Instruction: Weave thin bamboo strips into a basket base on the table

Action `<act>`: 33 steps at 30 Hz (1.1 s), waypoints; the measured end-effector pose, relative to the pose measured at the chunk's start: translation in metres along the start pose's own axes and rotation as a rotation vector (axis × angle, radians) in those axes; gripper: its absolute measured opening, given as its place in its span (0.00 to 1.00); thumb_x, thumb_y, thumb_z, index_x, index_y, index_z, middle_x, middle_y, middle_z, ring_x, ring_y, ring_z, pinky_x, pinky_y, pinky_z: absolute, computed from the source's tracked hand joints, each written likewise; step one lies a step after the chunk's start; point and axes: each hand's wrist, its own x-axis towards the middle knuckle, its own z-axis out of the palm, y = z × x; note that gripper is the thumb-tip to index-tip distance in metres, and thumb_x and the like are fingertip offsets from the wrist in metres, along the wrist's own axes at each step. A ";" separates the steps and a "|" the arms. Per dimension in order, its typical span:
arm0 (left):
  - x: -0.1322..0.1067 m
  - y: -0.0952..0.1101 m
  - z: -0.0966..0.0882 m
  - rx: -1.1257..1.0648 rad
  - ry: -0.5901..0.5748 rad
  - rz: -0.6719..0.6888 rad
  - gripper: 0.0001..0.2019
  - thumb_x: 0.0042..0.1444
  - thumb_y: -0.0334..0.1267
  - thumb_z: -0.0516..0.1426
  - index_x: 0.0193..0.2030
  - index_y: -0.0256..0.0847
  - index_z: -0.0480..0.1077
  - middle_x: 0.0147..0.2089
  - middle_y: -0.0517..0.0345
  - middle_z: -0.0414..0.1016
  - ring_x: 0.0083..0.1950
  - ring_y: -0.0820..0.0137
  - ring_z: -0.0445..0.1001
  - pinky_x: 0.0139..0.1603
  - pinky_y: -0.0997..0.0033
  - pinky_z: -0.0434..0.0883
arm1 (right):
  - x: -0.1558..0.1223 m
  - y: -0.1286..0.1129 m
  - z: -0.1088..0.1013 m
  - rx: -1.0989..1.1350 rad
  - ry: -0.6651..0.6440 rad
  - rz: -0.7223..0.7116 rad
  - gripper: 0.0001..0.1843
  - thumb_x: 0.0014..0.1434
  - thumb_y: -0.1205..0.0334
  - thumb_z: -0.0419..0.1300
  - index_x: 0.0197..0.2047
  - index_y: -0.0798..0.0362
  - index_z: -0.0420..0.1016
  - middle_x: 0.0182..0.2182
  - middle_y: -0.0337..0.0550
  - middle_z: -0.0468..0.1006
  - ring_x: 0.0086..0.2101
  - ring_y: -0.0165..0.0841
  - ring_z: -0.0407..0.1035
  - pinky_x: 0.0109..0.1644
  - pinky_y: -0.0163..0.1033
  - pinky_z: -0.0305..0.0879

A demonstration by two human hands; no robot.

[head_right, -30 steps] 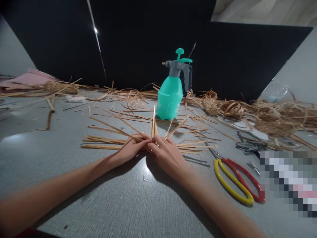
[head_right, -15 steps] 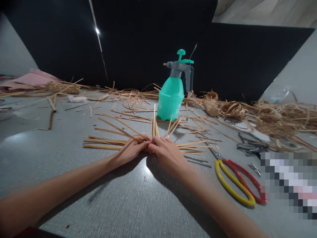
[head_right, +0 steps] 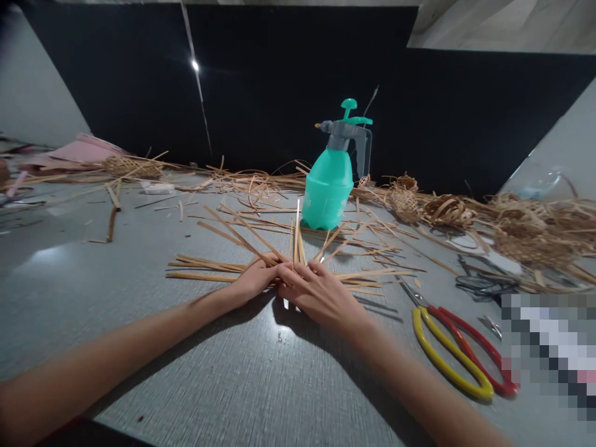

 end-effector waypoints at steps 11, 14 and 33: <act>-0.001 0.001 -0.001 -0.094 -0.054 -0.011 0.05 0.47 0.29 0.55 0.23 0.33 0.70 0.21 0.57 0.67 0.24 0.75 0.64 0.25 0.76 0.61 | 0.011 0.016 0.005 0.100 -0.025 -0.193 0.06 0.60 0.67 0.54 0.38 0.47 0.70 0.45 0.40 0.69 0.46 0.33 0.61 0.41 0.39 0.56; -0.002 0.002 -0.001 -0.091 -0.047 -0.008 0.07 0.50 0.32 0.56 0.25 0.33 0.71 0.23 0.55 0.69 0.26 0.74 0.66 0.27 0.75 0.63 | 0.008 0.016 0.006 0.122 -0.014 -0.181 0.06 0.60 0.67 0.54 0.39 0.47 0.71 0.42 0.41 0.71 0.45 0.33 0.62 0.43 0.40 0.56; -0.008 0.010 0.006 -0.157 0.158 -0.059 0.03 0.48 0.29 0.60 0.26 0.33 0.72 0.25 0.55 0.73 0.27 0.73 0.71 0.29 0.75 0.68 | -0.018 -0.028 -0.003 0.095 -0.024 0.797 0.13 0.54 0.52 0.57 0.27 0.53 0.68 0.24 0.43 0.72 0.22 0.36 0.67 0.22 0.36 0.46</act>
